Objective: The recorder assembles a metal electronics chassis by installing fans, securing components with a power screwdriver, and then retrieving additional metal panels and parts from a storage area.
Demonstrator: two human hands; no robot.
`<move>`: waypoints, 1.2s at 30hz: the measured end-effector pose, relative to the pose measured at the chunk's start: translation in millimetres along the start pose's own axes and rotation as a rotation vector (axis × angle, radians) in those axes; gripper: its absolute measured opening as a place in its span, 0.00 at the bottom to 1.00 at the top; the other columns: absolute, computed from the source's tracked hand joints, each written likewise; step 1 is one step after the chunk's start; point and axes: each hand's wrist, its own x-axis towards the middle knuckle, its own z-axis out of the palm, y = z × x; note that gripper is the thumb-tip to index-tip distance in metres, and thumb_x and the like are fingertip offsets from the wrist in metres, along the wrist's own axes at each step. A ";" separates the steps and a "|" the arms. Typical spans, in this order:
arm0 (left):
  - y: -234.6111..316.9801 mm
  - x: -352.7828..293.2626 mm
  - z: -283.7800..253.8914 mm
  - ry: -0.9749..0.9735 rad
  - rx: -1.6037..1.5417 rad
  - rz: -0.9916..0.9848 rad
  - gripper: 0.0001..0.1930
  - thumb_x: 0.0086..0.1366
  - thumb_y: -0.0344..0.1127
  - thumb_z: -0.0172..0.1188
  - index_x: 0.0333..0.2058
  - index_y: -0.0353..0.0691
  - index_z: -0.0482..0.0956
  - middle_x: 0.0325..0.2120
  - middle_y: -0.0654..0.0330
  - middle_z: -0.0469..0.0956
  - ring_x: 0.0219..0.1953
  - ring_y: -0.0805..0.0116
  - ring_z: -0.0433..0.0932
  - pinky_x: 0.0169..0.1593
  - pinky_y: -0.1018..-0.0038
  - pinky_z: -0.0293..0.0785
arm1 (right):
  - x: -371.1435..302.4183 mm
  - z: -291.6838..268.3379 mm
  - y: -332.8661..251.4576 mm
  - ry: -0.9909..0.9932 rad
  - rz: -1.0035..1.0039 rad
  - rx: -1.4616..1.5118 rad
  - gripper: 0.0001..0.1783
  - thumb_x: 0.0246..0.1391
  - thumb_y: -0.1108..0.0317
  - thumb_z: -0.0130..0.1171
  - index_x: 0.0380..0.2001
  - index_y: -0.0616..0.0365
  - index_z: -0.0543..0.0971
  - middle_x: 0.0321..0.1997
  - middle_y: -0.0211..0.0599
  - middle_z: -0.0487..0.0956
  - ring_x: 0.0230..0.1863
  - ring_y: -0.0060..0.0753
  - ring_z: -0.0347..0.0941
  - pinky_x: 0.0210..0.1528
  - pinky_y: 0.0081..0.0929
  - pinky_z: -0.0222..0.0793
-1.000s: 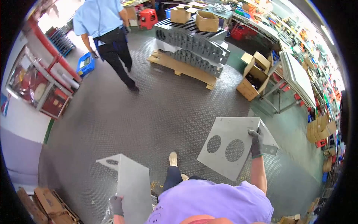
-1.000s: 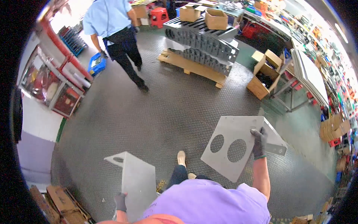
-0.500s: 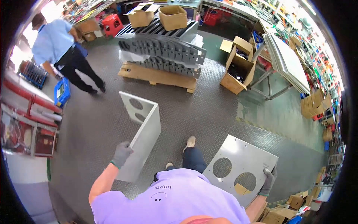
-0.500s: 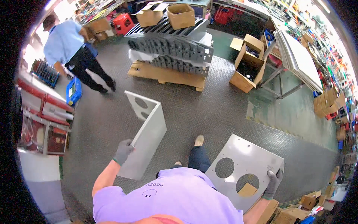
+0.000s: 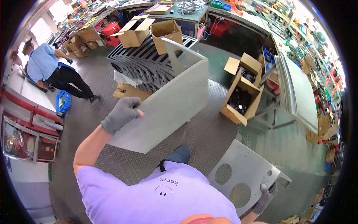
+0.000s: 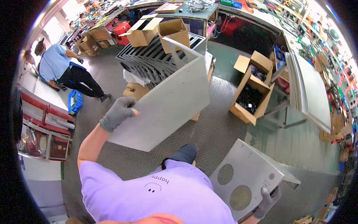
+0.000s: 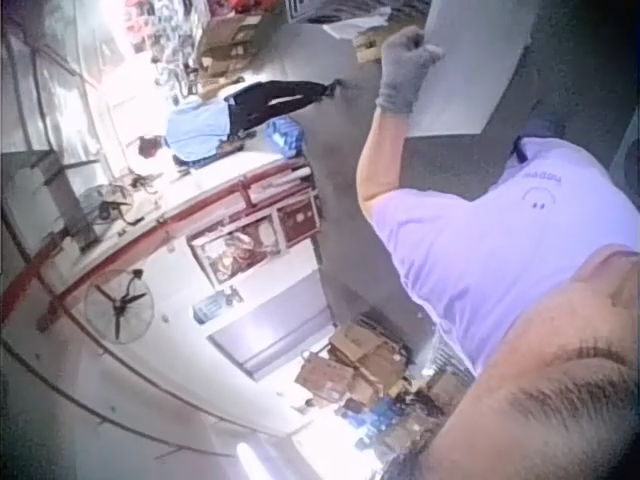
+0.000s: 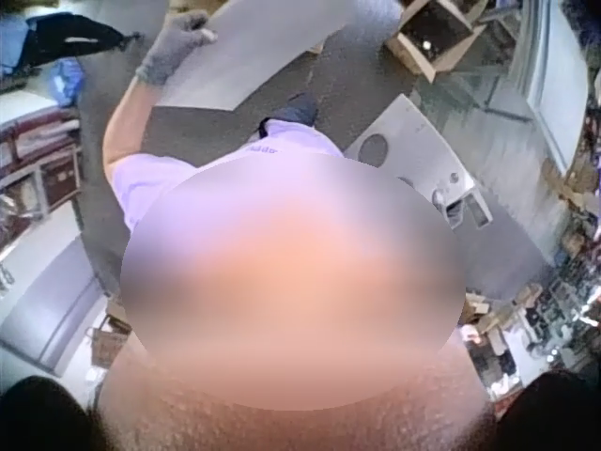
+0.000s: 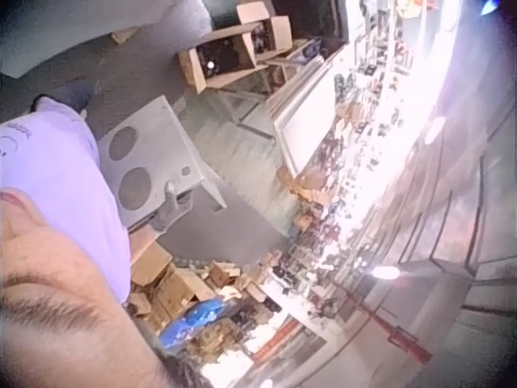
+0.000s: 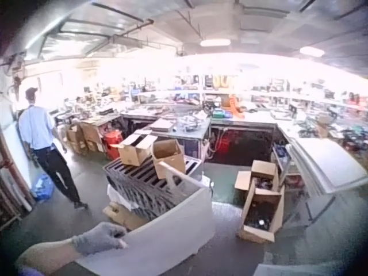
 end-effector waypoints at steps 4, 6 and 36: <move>29.4 116.9 13.1 -0.053 -0.023 0.032 0.08 0.45 0.31 0.59 0.21 0.34 0.71 0.17 0.71 0.65 0.22 0.81 0.62 0.26 0.81 0.60 | 95.9 41.2 -0.1 0.101 -0.016 0.009 0.34 0.31 0.65 0.60 0.45 0.74 0.69 0.39 0.45 0.74 0.38 0.34 0.72 0.42 0.28 0.68; 35.6 167.3 15.5 -0.071 -0.065 0.031 0.07 0.45 0.29 0.60 0.21 0.34 0.71 0.17 0.71 0.65 0.23 0.81 0.62 0.26 0.81 0.60 | 148.9 67.5 -7.6 0.131 -0.032 0.070 0.34 0.31 0.65 0.61 0.45 0.74 0.69 0.39 0.45 0.74 0.38 0.34 0.72 0.42 0.27 0.68; 26.9 659.9 -79.2 0.546 0.478 -0.186 0.12 0.41 0.32 0.62 0.20 0.34 0.67 0.14 0.56 0.61 0.18 0.71 0.63 0.25 0.72 0.62 | 844.0 375.1 -58.6 -0.680 0.199 -0.156 0.25 0.35 0.70 0.59 0.42 0.67 0.73 0.35 0.36 0.78 0.33 0.24 0.73 0.39 0.22 0.69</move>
